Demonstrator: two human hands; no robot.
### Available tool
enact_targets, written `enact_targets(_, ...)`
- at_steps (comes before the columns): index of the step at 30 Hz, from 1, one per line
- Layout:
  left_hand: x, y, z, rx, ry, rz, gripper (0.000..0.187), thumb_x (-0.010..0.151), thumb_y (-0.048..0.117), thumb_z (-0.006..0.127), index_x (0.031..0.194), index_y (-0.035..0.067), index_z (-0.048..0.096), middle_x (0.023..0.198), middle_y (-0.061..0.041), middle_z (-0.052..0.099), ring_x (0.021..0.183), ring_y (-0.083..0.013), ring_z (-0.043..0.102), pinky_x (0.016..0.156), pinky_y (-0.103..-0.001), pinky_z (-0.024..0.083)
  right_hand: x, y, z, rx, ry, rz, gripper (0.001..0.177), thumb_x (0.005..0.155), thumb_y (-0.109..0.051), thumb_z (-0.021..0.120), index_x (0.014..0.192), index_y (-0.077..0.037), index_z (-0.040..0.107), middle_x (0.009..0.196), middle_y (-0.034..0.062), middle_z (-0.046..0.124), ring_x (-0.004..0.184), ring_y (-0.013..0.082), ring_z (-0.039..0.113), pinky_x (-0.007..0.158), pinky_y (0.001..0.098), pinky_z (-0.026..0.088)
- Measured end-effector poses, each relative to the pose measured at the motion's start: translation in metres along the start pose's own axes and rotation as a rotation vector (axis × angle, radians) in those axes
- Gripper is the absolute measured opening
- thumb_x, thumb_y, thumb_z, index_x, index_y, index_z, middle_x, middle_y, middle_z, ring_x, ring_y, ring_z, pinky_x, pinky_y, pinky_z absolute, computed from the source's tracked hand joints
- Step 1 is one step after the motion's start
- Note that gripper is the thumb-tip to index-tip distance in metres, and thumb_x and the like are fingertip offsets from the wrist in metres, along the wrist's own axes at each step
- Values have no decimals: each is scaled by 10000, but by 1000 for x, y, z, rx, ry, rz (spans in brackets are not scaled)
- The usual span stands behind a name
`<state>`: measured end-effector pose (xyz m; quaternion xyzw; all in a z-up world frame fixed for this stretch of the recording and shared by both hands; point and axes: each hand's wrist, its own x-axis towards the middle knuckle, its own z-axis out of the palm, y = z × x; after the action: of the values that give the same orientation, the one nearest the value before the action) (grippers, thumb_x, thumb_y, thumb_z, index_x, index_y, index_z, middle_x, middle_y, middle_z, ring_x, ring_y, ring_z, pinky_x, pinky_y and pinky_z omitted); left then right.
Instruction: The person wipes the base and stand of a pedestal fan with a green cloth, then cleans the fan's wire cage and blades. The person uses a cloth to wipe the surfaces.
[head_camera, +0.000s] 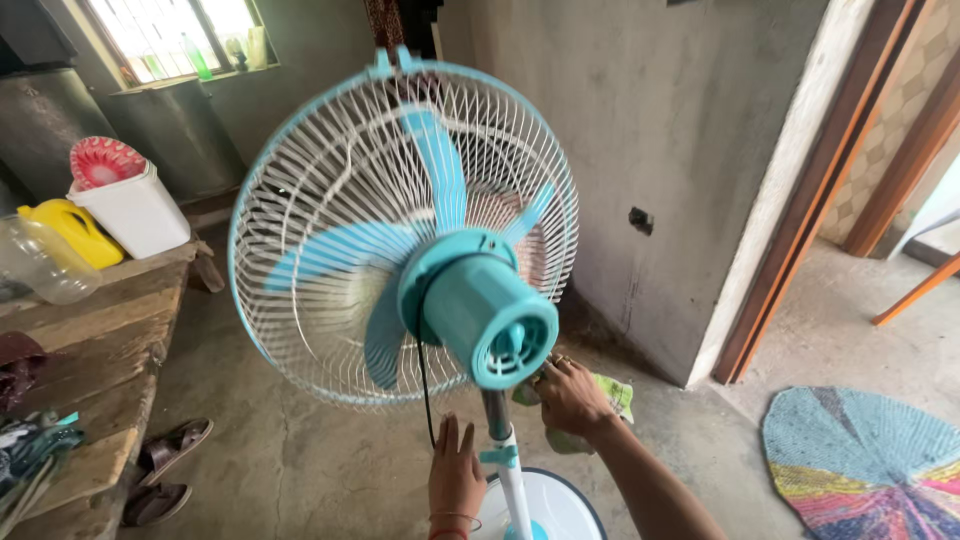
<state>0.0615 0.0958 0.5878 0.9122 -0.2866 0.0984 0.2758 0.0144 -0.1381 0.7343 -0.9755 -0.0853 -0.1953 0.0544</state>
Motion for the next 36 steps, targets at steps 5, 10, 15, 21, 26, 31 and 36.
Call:
enact_targets(5, 25, 41, -70, -111, 138, 36, 477, 898, 103, 580, 1368, 16, 576, 1465, -219, 514, 1381, -390, 454, 1126, -458, 386, 8, -7, -61, 50, -80, 100, 341, 675, -59, 654, 1003, -60, 744, 1137, 160, 646, 1119, 352, 601, 954, 467, 501)
enact_targets(10, 55, 97, -161, -118, 171, 14, 378, 911, 174, 606, 1270, 70, 662, 1330, -178, 643, 1212, -364, 615, 1033, -445, 505, 24, -2, -120, 3, -133, 107, 253, 669, -92, 677, 909, -36, 734, 1151, 155, 647, 1137, 348, 595, 979, 458, 497)
enact_targets(15, 85, 111, -232, 26, 132, -90, 249, 917, 183, 610, 1134, 108, 705, 1328, -78, 688, 1066, -279, 694, 937, -392, 582, 66, 4, -186, -25, -12, 32, 297, 651, -104, 684, 930, -27, 753, 1194, 183, 637, 1115, 365, 596, 904, 467, 512)
enact_targets(21, 124, 96, -304, 186, 500, 239, 342, 945, 217, 595, 1239, 70, 689, 1399, -131, 614, 1309, -320, 573, 1042, -456, 487, 112, -4, -236, -75, 69, 45, 292, 695, -128, 678, 957, -46, 776, 1161, 155, 653, 1108, 341, 619, 936, 460, 525)
enact_targets(26, 159, 98, -354, 240, 486, 271, 388, 981, 267, 521, 1308, 116, 665, 1522, -111, 511, 1451, -291, 430, 1173, -497, 357, 134, -28, -262, -120, 141, 37, 256, 695, -107, 664, 916, -44, 778, 1199, 132, 651, 1128, 323, 622, 957, 441, 530)
enact_targets(31, 170, 92, -382, 213, 440, 295, 409, 989, 279, 508, 1357, 144, 625, 1557, -92, 476, 1470, -282, 390, 1198, -511, 313, 151, -63, -281, -150, 163, 64, 248, 696, -136, 700, 913, -47, 780, 1185, 111, 643, 1130, 310, 617, 969, 440, 520)
enact_targets(36, 177, 84, -402, 228, 406, 346, 440, 970, 288, 517, 1377, 151, 613, 1569, -82, 470, 1496, -256, 364, 1220, -532, 265, 157, -98, -290, -185, 161, 166, 212, 713, -115, 680, 890, -55, 780, 1252, 95, 642, 1154, 285, 613, 961, 418, 533)
